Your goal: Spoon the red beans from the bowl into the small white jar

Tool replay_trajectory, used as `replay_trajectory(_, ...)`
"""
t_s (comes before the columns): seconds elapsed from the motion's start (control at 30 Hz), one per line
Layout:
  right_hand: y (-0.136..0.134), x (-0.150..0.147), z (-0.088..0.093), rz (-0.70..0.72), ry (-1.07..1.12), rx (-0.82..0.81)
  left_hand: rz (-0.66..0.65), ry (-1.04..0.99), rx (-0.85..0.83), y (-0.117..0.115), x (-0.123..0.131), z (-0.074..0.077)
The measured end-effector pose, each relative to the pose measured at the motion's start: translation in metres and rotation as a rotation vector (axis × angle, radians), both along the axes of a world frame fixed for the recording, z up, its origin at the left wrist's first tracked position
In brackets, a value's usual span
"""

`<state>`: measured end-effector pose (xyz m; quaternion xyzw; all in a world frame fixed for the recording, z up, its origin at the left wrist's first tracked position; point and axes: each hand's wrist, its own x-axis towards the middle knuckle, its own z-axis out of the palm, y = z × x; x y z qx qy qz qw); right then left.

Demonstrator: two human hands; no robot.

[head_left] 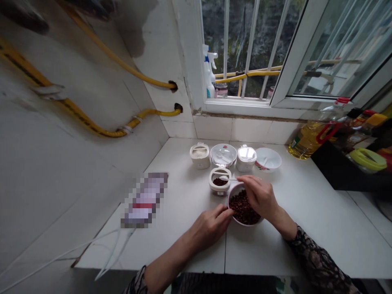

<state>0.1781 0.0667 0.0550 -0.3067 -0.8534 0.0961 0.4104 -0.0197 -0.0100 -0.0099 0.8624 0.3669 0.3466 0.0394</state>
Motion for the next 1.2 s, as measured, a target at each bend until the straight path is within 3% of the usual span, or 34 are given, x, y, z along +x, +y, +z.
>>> replay_trajectory(0.17,0.005,0.021,0.009,-0.101,0.176,-0.148,0.002,0.0,-0.004,0.0,0.0,0.001)
replay_trajectory(0.37,0.011,0.027,-0.004,-0.047,-0.15,-0.104,0.012,-0.007,0.002,0.0,0.0,-0.001)
replay_trajectory(0.47,0.009,0.022,-0.009,0.01,-0.184,-0.146,0.009,-0.004,-0.009,0.0,0.0,-0.002)
replay_trajectory(0.7,0.013,0.025,-0.007,-0.123,0.105,-0.487,0.015,-0.01,-0.001,0.0,0.0,-0.001)
replay_trajectory(0.87,0.019,0.028,-0.005,-0.123,0.24,-0.655,0.005,-0.014,0.013,0.0,0.0,0.001)
replay_trajectory(1.1,0.011,0.022,-0.009,-0.135,0.002,-0.371,0.017,-0.009,0.007,-0.001,0.001,0.002)
replay_trajectory(1.2,0.007,0.02,-0.008,-0.08,-0.052,-0.361,0.018,-0.009,-0.002,-0.001,0.001,0.001)
